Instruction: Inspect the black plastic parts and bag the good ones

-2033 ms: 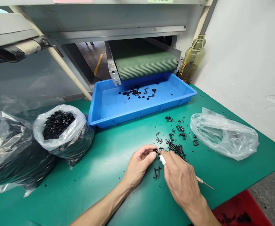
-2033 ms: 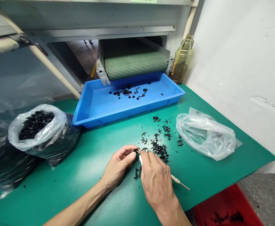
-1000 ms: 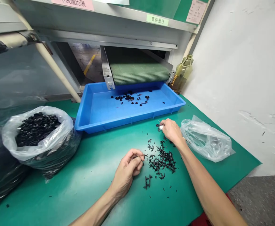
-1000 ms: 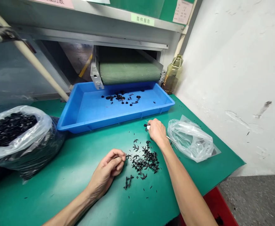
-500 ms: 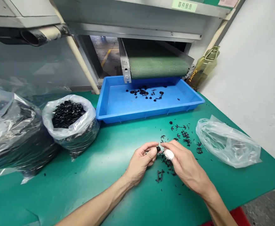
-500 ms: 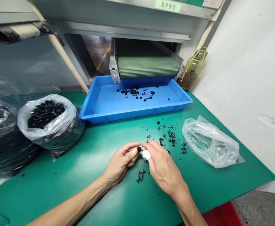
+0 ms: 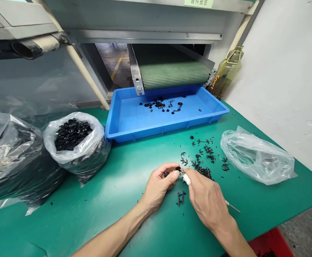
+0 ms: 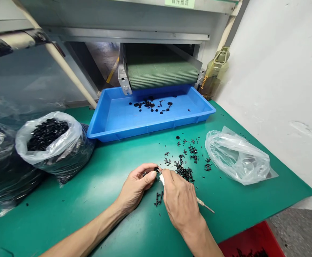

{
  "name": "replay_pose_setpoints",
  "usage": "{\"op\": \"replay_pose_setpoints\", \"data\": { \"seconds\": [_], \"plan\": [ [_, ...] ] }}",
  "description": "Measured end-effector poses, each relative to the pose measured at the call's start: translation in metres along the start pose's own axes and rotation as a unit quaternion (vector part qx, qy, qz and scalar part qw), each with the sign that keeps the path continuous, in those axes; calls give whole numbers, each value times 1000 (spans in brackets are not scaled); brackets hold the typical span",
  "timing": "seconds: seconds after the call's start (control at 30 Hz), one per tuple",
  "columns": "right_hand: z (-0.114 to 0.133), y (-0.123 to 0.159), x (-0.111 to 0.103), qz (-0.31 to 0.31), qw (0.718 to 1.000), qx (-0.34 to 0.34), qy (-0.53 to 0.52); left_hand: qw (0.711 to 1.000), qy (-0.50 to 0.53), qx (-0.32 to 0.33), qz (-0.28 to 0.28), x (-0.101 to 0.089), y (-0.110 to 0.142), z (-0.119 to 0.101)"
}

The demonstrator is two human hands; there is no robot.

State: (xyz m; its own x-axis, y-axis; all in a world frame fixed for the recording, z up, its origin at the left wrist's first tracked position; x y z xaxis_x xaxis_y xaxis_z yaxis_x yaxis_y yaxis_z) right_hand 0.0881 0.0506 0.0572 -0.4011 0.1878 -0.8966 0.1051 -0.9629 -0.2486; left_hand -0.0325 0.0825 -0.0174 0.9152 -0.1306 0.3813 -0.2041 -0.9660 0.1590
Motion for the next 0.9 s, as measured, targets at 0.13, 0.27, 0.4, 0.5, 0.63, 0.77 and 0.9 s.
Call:
{"op": "replay_pose_setpoints", "data": {
  "seconds": [0.13,0.27,0.4,0.5,0.63,0.77,0.9],
  "plan": [
    [4,0,-2,-25,999,-21,39,999,-33,15,-10,-1,1,-2],
    [10,2,-1,-27,998,-28,55,997,-57,41,-20,-1,1,-8],
    [3,-4,9,38,996,32,-69,997,-57,48,-35,-3,1,-9],
    [-7,-10,24,132,968,96,-189,997,-56,42,-34,-3,0,-9],
    [-24,-19,21,155,956,145,-205,993,-108,36,-40,-2,1,-11],
    [-48,-46,4,91,985,131,-62,993,-110,33,-34,3,0,-11],
    [-77,-94,5,37,987,148,47,996,-81,33,-12,6,0,-10]
  ]
}}
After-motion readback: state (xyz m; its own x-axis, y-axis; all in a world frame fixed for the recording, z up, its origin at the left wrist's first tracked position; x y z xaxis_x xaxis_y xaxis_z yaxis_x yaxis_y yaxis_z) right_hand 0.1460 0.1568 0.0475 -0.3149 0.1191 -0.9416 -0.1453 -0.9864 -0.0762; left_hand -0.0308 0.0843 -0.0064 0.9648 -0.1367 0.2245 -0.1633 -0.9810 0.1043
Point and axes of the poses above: each hand's wrist, its own y-axis away from the middle knuckle, its own x-axis out of the palm, z = x × y, the point moved 7 cm from there along -y, towards the middle knuckle, and after that the axes turned 7 degrees about x, right-handed, at the moved point
